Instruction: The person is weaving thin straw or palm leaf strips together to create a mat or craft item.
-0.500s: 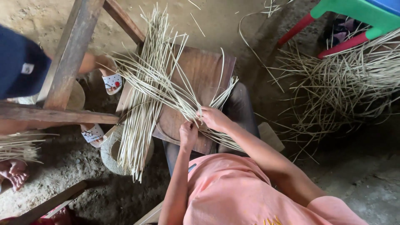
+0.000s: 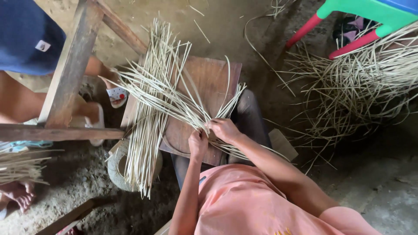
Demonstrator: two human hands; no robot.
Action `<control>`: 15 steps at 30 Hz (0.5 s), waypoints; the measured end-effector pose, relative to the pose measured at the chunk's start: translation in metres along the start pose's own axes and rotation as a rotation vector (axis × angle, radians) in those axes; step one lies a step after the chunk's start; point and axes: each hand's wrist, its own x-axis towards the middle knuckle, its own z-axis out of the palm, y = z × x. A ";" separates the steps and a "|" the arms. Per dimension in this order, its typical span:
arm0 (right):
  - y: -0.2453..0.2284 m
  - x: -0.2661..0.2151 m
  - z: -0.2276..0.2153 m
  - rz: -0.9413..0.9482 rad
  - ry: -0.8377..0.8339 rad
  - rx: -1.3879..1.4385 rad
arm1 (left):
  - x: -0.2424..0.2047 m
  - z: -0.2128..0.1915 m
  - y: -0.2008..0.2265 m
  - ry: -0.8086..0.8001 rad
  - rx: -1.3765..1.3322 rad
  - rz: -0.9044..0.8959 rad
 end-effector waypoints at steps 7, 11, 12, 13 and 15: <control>0.007 0.009 0.004 0.223 -0.115 0.094 | -0.010 -0.014 0.019 -0.028 0.082 0.017; -0.003 0.002 -0.023 0.192 -0.253 0.456 | 0.002 -0.003 0.003 -0.029 0.148 0.078; -0.012 0.002 -0.029 0.201 -0.244 0.454 | 0.007 0.006 -0.014 -0.037 0.153 0.085; -0.020 0.003 -0.035 0.251 -0.188 0.533 | 0.014 0.015 -0.031 -0.036 0.228 0.152; -0.031 -0.002 -0.041 0.307 -0.121 0.609 | 0.010 0.016 -0.028 -0.042 0.307 0.228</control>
